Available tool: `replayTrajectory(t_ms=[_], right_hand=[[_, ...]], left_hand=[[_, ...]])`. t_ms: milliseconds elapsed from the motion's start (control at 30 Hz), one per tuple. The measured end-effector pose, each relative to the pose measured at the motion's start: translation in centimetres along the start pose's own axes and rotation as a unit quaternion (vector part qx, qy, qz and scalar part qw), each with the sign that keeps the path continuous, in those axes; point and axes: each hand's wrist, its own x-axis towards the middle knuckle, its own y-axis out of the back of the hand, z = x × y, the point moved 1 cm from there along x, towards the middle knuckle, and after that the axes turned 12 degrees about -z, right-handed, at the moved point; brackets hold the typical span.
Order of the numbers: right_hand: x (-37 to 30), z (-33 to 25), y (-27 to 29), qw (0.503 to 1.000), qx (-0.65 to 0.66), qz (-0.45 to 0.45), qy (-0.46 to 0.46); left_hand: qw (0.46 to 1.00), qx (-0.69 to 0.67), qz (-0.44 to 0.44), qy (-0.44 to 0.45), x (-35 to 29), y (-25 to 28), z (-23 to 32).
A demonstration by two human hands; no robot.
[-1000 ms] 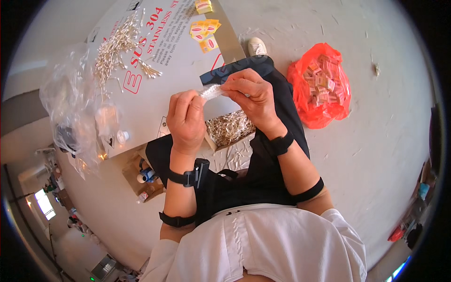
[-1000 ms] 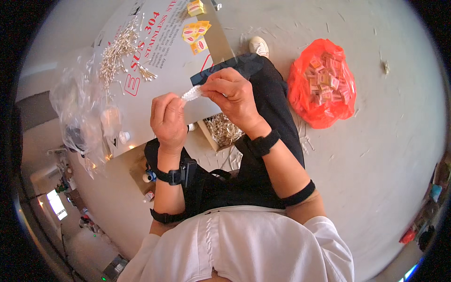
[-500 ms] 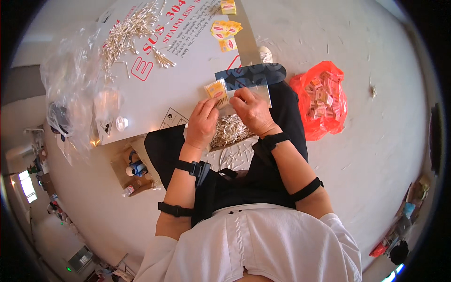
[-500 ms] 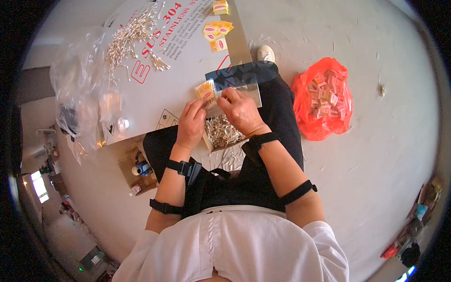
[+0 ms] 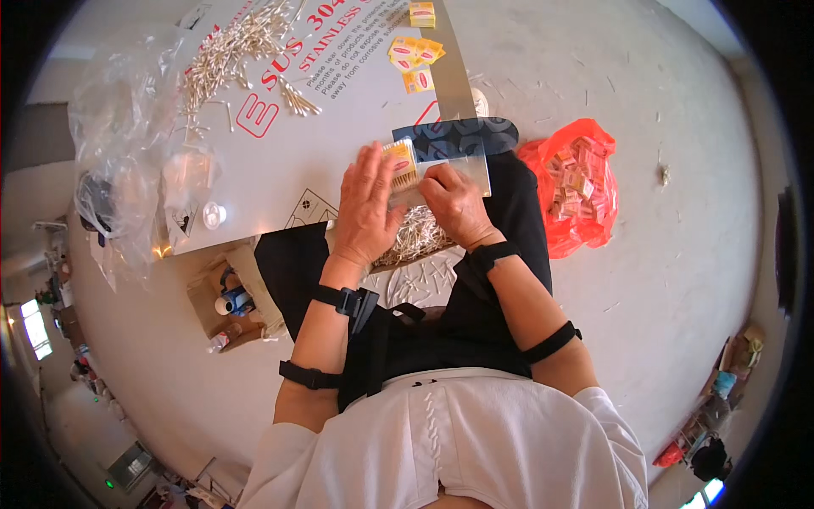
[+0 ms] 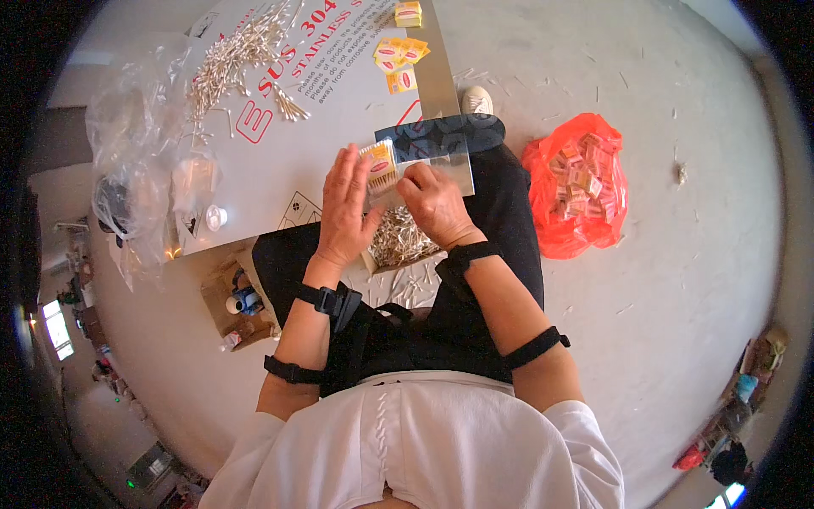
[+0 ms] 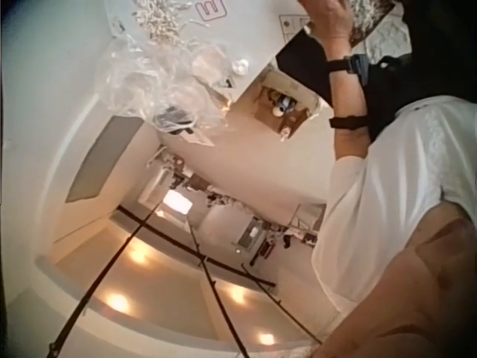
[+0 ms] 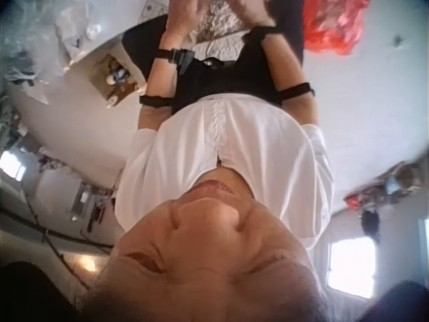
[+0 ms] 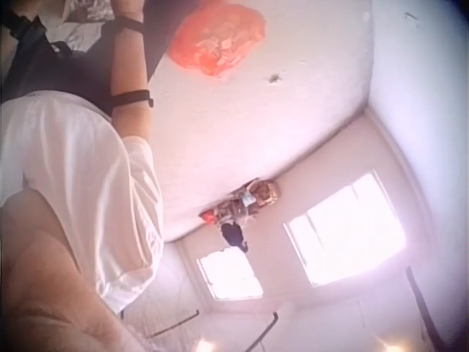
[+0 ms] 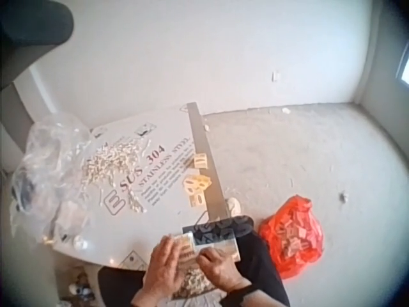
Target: Manually counting cotton swabs and packing them into small plastic bags with labels.
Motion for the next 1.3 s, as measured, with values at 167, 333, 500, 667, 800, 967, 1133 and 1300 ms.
replayTrajectory(t_ms=[167, 333, 500, 667, 800, 967, 1133, 1300], right_hand=[[0.3, -0.1, 0.1, 1.0, 0.002, -0.014, 0.006], [0.9, -0.5, 0.7, 0.999, -0.029, 0.001, 0.02], [2.0, -1.9, 2.6, 0.995, 0.09, 0.031, -0.031], [2.3, -4.2, 5.3, 0.982, 0.185, 0.028, -0.04], [2.1, -6.3, 6.3, 0.985, 0.167, 0.012, -0.027], [2.3, -8.3, 6.9, 0.964, 0.261, 0.055, 0.014], [3.0, -9.1, 7.7, 0.982, 0.18, 0.012, 0.048], [2.8, -8.5, 8.4, 0.983, 0.178, 0.003, 0.039]], left_hand=[[0.974, 0.148, -0.168, -0.034, 0.0, -0.6, 0.1], [0.976, 0.145, -0.159, -0.015, 0.4, 0.3, 0.8], [0.996, -0.089, 0.024, -0.015, -0.2, 1.4, 0.9], [0.971, -0.197, 0.132, -0.021, -1.0, 3.6, 2.9], [0.962, -0.202, 0.183, -0.029, -1.7, 5.0, 4.3], [0.962, -0.188, 0.193, -0.042, -2.2, 5.8, 6.1], [0.964, -0.18, 0.189, -0.038, -2.6, 6.4, 6.9], [0.948, -0.255, 0.188, 0.03, -3.1, 7.1, 7.0]])
